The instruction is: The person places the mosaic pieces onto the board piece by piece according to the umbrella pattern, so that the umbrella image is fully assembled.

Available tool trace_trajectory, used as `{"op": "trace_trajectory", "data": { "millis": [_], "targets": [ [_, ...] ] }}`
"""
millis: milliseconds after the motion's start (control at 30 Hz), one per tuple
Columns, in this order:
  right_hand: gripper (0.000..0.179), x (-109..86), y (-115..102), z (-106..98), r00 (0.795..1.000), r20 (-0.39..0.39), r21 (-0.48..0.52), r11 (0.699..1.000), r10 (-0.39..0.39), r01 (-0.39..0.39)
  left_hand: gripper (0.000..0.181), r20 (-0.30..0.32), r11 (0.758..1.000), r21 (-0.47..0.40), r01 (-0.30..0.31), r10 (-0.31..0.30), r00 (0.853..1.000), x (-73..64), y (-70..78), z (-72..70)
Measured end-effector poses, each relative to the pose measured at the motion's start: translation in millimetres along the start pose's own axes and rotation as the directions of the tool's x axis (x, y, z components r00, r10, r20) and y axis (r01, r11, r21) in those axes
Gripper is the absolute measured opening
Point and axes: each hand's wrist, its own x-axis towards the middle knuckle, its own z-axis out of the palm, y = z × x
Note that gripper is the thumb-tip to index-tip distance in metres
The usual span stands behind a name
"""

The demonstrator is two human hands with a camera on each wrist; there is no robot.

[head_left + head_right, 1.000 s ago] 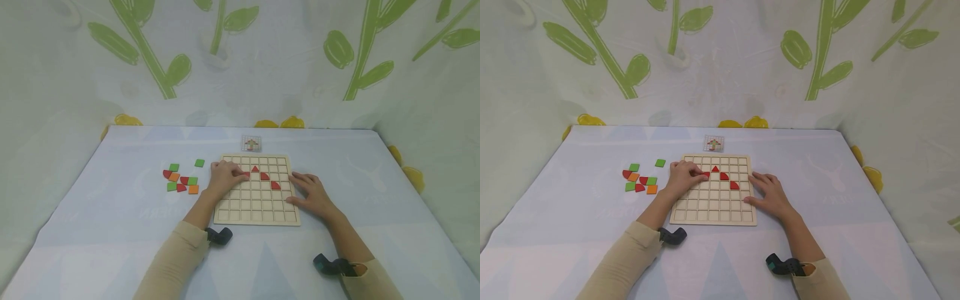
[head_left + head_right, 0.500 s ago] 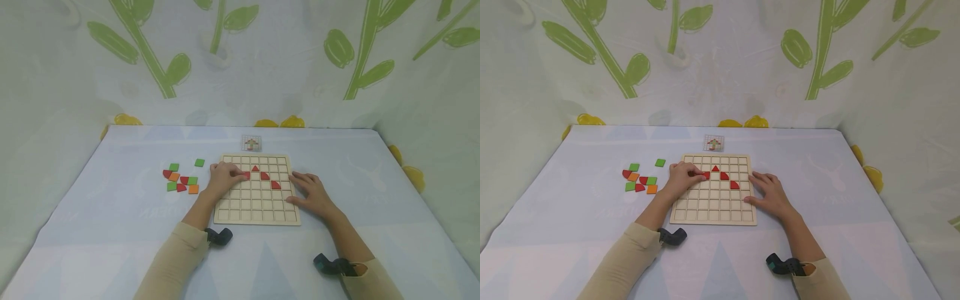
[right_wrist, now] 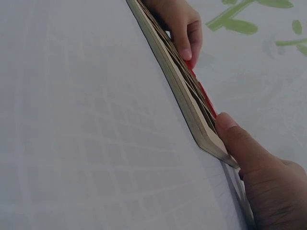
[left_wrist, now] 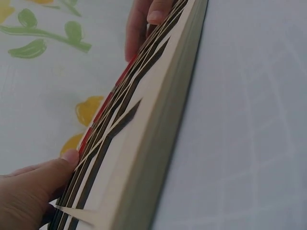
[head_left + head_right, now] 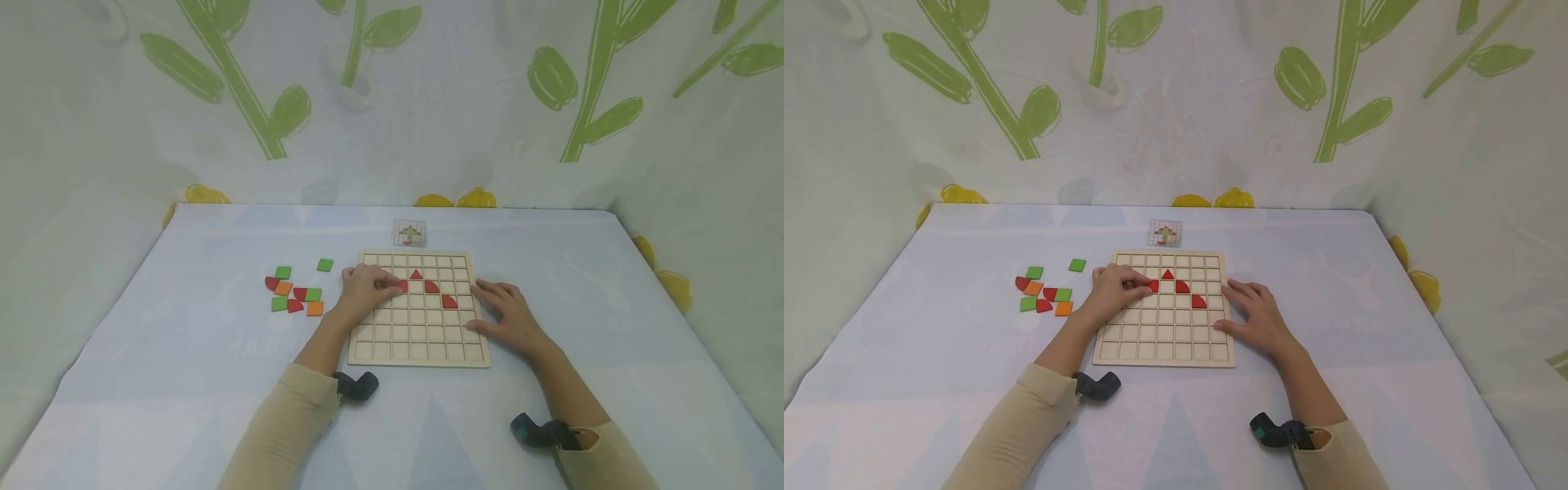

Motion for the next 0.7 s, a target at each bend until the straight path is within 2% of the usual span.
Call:
{"op": "trace_trajectory", "data": {
  "millis": [333,700],
  "targets": [
    [0.071,-0.2,-0.2,-1.2,1.0,-0.004,0.022,1.0,-0.017,0.017,0.024,0.003,1.0,-0.027,-0.002,0.003,1.0,-2.3,-2.6,0.2],
    [0.071,-1.0,-1.8,-2.3,0.999,-0.021,0.031,0.999,-0.043,0.044,0.033,0.073,1.0,-0.018,0.012,-0.011,0.997,-10.8,0.6,-10.3]
  ]
}}
